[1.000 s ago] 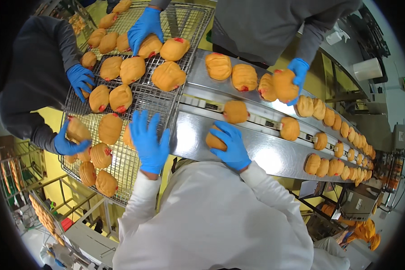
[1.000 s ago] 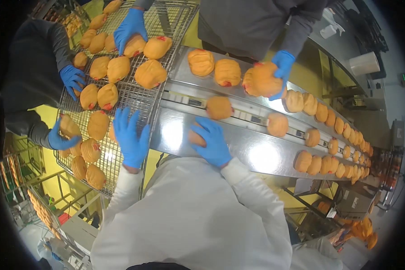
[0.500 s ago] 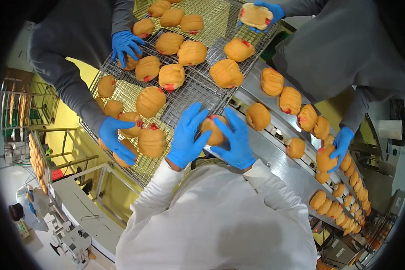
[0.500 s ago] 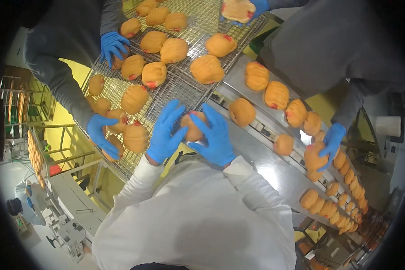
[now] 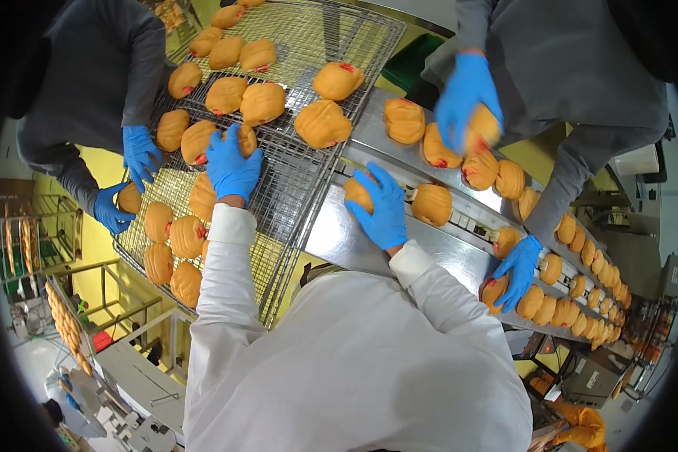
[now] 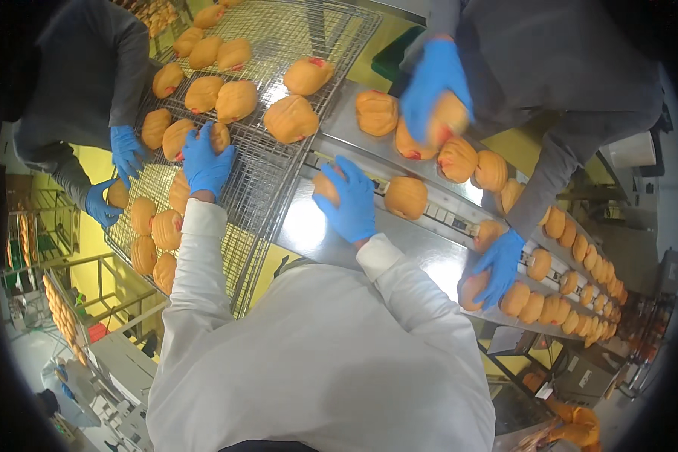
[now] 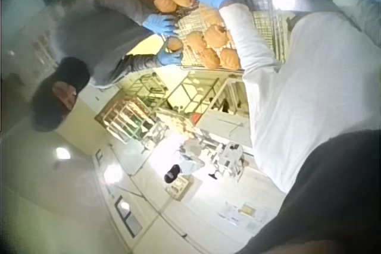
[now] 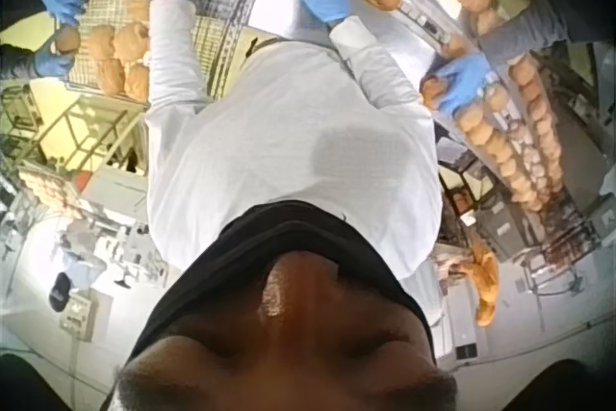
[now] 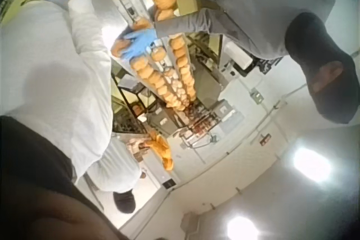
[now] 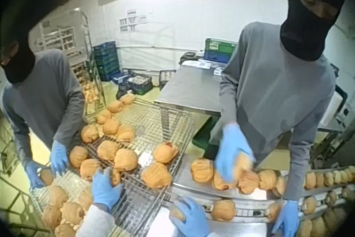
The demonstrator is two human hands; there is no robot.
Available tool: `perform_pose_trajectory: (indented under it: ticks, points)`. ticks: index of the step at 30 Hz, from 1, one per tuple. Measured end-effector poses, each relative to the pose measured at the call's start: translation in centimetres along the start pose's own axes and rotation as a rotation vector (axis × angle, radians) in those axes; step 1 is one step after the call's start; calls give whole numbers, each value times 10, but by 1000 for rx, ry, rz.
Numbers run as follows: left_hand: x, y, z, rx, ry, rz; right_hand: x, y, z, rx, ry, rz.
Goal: The person arranges freshly baked buns from a wire rack onto a moving conveyor belt. They then walk to a nearby rack, pull out a tray of buns, and return to the conveyor area.
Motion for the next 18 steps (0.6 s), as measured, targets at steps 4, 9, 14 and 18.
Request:
perform_pose_trajectory:
  ticks: [4,9,14,18]
  points:
    - [9,18,-8,309,-74,-20,-12,22,-29,199,-184,-215]
    - [86,22,-72,720,-675,33,5,51,-25,-47,-176,-322]
    - [105,-3,-115,420,-932,176,38,35,28,38,29,73]
    - [32,-4,-120,388,-679,-35,48,20,33,24,39,172]
Point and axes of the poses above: each hand's wrist, its own x-axis away from the middle knuckle, its own y-axis out of the back of the hand, z = x × y, the point moved 5 cm from there along -x, towards the middle knuckle, and after that the axes turned 10 degrees about z, right-handed, at the moved point
